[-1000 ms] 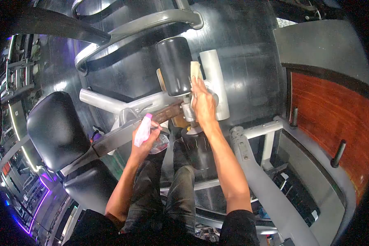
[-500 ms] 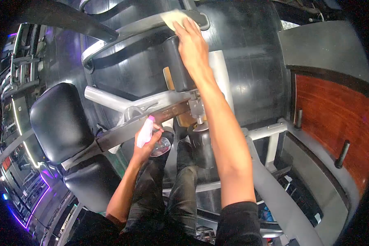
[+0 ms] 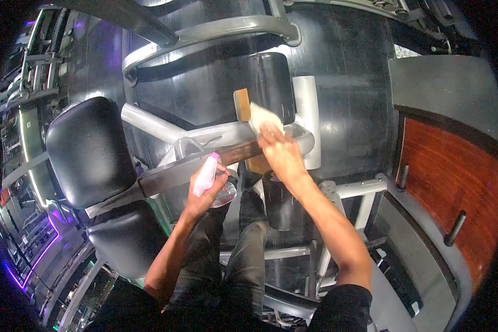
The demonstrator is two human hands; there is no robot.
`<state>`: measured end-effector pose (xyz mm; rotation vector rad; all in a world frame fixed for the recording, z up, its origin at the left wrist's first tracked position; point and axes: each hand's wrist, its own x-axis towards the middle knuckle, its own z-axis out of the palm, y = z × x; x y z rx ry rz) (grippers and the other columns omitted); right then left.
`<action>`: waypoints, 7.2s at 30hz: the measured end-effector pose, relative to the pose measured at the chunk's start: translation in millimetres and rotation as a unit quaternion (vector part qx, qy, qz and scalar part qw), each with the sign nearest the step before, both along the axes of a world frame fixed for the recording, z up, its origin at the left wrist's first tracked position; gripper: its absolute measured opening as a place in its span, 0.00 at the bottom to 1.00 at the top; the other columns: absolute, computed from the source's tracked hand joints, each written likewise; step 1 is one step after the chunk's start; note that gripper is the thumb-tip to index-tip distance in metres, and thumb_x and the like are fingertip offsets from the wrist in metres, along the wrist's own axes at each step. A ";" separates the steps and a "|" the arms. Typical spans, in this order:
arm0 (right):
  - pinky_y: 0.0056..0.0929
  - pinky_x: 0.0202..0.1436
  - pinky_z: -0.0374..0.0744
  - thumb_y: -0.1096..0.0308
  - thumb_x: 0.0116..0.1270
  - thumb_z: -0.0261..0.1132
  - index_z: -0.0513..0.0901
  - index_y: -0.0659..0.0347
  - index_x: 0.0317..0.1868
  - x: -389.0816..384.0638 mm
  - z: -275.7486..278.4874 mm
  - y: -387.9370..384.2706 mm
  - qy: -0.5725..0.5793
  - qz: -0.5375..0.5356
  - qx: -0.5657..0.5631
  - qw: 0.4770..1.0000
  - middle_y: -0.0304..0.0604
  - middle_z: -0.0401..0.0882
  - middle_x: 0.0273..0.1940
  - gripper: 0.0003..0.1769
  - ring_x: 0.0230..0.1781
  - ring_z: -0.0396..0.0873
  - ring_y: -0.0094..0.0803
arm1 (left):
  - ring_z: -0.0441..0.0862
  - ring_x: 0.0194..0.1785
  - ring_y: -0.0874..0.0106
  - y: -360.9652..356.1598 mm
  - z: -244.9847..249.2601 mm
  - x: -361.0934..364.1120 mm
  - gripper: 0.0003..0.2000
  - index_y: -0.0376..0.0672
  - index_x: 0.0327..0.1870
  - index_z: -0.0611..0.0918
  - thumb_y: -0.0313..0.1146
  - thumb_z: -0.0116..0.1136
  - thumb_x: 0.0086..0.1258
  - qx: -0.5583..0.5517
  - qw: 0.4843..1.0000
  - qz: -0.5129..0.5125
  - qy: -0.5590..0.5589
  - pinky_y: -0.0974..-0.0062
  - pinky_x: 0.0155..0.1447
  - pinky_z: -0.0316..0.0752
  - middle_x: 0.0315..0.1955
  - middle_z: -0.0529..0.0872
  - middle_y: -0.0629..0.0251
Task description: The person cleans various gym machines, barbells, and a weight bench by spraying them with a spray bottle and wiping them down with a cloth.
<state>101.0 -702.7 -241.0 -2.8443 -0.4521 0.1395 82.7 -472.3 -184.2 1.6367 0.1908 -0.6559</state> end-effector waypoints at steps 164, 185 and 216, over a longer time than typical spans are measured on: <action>0.30 0.49 0.79 0.82 0.53 0.67 0.71 0.67 0.64 -251.6 503.9 -7.1 -0.370 -0.370 0.414 0.745 0.50 0.79 0.55 0.34 0.43 0.82 0.34 | 0.80 0.55 0.62 -200.6 380.4 -42.6 0.26 0.44 0.67 0.65 0.51 0.37 0.77 -0.481 0.810 -0.322 0.096 0.59 0.47 0.80 0.58 0.77 0.55; 0.32 0.53 0.78 0.73 0.56 0.73 0.84 0.66 0.50 -209.3 523.1 -30.5 -0.328 -0.464 0.258 0.781 0.53 0.80 0.53 0.19 0.49 0.83 0.41 | 0.79 0.57 0.68 -229.4 381.7 -32.4 0.21 0.40 0.62 0.75 0.43 0.36 0.80 -0.333 0.805 -0.488 -0.058 0.68 0.58 0.73 0.58 0.79 0.59; 0.38 0.37 0.80 0.68 0.65 0.66 0.80 0.63 0.47 -154.6 559.0 -89.4 -0.429 -0.528 0.222 0.698 0.56 0.82 0.32 0.12 0.34 0.83 0.55 | 0.77 0.61 0.71 -298.9 448.5 -36.4 0.20 0.44 0.66 0.70 0.46 0.41 0.82 -0.519 0.823 -0.194 0.125 0.68 0.65 0.72 0.58 0.79 0.64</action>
